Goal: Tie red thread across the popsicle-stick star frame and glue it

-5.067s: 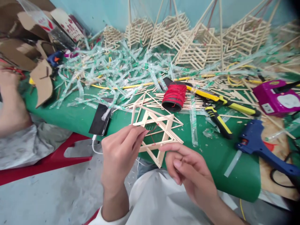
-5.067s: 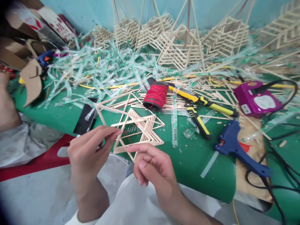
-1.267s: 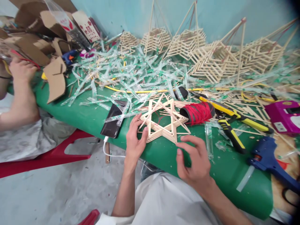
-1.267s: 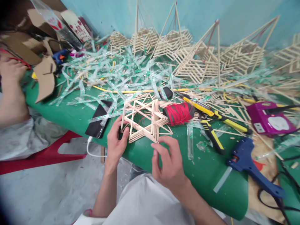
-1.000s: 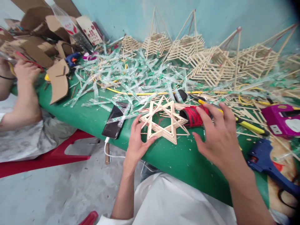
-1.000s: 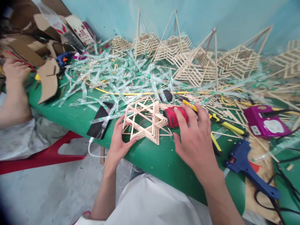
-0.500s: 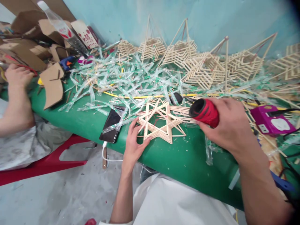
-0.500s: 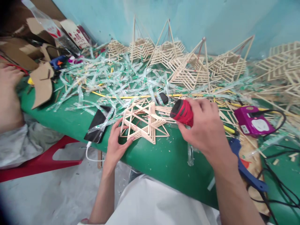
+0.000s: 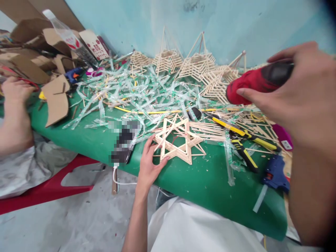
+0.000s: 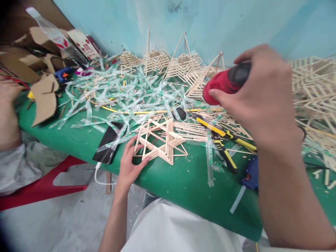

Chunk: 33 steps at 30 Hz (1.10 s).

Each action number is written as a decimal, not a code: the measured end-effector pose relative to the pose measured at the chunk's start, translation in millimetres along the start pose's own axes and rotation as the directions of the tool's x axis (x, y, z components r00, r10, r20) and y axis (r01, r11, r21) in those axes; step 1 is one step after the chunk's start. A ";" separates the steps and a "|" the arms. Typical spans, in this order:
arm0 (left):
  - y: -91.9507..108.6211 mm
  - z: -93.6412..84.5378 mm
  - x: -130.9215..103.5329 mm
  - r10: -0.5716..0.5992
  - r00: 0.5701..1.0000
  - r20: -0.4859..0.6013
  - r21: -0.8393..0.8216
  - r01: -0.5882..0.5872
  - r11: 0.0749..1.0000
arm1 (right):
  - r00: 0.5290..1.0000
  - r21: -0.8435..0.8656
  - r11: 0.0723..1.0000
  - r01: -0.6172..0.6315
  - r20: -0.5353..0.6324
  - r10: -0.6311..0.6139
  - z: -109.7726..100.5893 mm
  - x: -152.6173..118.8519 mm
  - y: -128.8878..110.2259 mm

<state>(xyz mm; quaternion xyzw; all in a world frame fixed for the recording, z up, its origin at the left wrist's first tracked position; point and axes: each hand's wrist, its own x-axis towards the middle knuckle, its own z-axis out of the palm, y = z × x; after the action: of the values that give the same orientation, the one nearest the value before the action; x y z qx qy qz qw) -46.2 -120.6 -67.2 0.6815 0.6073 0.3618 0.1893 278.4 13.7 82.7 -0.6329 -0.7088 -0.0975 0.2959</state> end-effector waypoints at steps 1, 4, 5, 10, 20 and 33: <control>0.2 0.1 0.0 0.003 1.000 -0.001 0.004 -0.003 1.000 | 1.000 0.031 0.999 0.020 0.017 -0.021 4.0 7.9 -8.7; 1.2 0.7 0.0 0.009 1.000 -0.011 0.016 -0.009 1.000 | 0.989 0.145 0.982 0.122 0.064 -0.132 19.2 35.7 -41.0; 1.6 1.1 -0.1 0.011 1.000 -0.013 0.021 -0.010 1.000 | 0.977 0.184 0.972 0.147 0.124 -0.172 25.6 45.4 -52.5; 1.6 2.7 -0.5 0.030 0.999 -0.029 0.038 -0.029 0.999 | 0.910 0.312 0.909 0.276 0.219 -0.351 76.6 75.2 -99.8; -1.0 3.3 -2.3 0.036 0.999 -0.011 0.032 -0.036 0.999 | 0.834 0.329 0.902 0.281 0.382 -0.399 128.7 46.7 -113.5; 7.2 -24.6 25.5 0.068 0.993 -0.100 -0.251 -0.091 0.964 | 0.411 0.580 0.765 0.281 0.648 -0.642 65.2 -10.6 -81.1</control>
<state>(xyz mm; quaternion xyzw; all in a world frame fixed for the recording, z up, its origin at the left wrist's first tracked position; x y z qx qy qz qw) -59.0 -101.9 -39.0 0.6582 0.5359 0.4747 0.2330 181.9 23.6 43.5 -0.3045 -0.9139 0.2683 0.0088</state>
